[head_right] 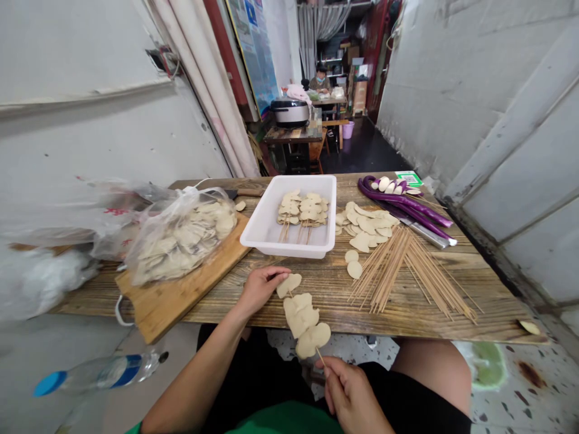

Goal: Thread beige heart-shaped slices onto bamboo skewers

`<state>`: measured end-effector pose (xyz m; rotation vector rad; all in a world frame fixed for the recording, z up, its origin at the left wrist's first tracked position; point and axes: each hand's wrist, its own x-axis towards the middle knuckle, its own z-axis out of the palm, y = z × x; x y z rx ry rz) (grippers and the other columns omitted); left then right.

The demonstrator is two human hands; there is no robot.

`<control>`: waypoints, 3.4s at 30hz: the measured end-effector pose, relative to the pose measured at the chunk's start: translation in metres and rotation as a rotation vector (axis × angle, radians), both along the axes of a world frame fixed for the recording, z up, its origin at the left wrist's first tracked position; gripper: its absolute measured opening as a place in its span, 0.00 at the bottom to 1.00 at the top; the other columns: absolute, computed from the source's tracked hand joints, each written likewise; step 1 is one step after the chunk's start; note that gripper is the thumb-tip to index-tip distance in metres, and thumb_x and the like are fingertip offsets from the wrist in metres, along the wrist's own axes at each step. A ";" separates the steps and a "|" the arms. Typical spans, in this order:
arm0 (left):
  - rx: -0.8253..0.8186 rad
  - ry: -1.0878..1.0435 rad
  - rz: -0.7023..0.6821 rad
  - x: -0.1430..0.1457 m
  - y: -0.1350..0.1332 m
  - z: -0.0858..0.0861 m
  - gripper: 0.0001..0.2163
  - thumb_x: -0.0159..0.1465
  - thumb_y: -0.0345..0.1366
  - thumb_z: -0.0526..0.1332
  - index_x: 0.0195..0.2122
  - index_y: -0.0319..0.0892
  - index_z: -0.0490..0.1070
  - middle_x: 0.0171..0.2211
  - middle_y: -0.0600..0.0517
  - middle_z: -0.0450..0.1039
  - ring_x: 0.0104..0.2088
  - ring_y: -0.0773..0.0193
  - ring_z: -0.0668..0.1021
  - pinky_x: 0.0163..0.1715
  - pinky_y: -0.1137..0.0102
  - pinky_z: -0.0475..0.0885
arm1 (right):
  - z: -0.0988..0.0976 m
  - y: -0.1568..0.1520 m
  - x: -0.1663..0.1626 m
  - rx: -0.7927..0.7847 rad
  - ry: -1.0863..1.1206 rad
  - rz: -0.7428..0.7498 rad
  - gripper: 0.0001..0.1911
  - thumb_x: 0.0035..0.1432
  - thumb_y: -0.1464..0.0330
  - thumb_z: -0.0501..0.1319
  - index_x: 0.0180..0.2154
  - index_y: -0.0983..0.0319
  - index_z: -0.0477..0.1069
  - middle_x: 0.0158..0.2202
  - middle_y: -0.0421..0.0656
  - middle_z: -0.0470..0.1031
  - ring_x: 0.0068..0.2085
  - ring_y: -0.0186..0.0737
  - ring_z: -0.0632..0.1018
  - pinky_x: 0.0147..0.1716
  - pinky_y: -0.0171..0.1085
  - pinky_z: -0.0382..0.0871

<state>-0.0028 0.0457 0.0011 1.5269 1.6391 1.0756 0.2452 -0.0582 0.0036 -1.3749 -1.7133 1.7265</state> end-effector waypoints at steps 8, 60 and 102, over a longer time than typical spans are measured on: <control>0.028 0.025 0.017 0.001 -0.003 -0.002 0.08 0.58 0.36 0.60 0.35 0.43 0.77 0.35 0.51 0.79 0.36 0.61 0.78 0.38 0.68 0.71 | -0.001 0.000 -0.002 -0.009 -0.004 -0.016 0.39 0.55 0.41 0.42 0.41 0.69 0.69 0.14 0.33 0.57 0.18 0.31 0.58 0.20 0.32 0.51; -0.309 -0.681 0.008 0.006 -0.005 0.009 0.15 0.48 0.40 0.68 0.35 0.37 0.77 0.29 0.48 0.77 0.27 0.67 0.74 0.30 0.72 0.67 | -0.052 -0.007 -0.004 0.183 0.166 -0.064 0.32 0.61 0.47 0.43 0.44 0.66 0.69 0.18 0.36 0.59 0.20 0.33 0.63 0.23 0.33 0.60; -0.307 -0.750 0.048 0.012 0.000 0.016 0.17 0.44 0.39 0.70 0.34 0.37 0.76 0.28 0.49 0.76 0.27 0.67 0.73 0.31 0.72 0.66 | -0.059 -0.008 0.002 0.299 0.176 -0.020 0.30 0.64 0.51 0.40 0.48 0.64 0.69 0.19 0.36 0.60 0.20 0.33 0.62 0.22 0.32 0.60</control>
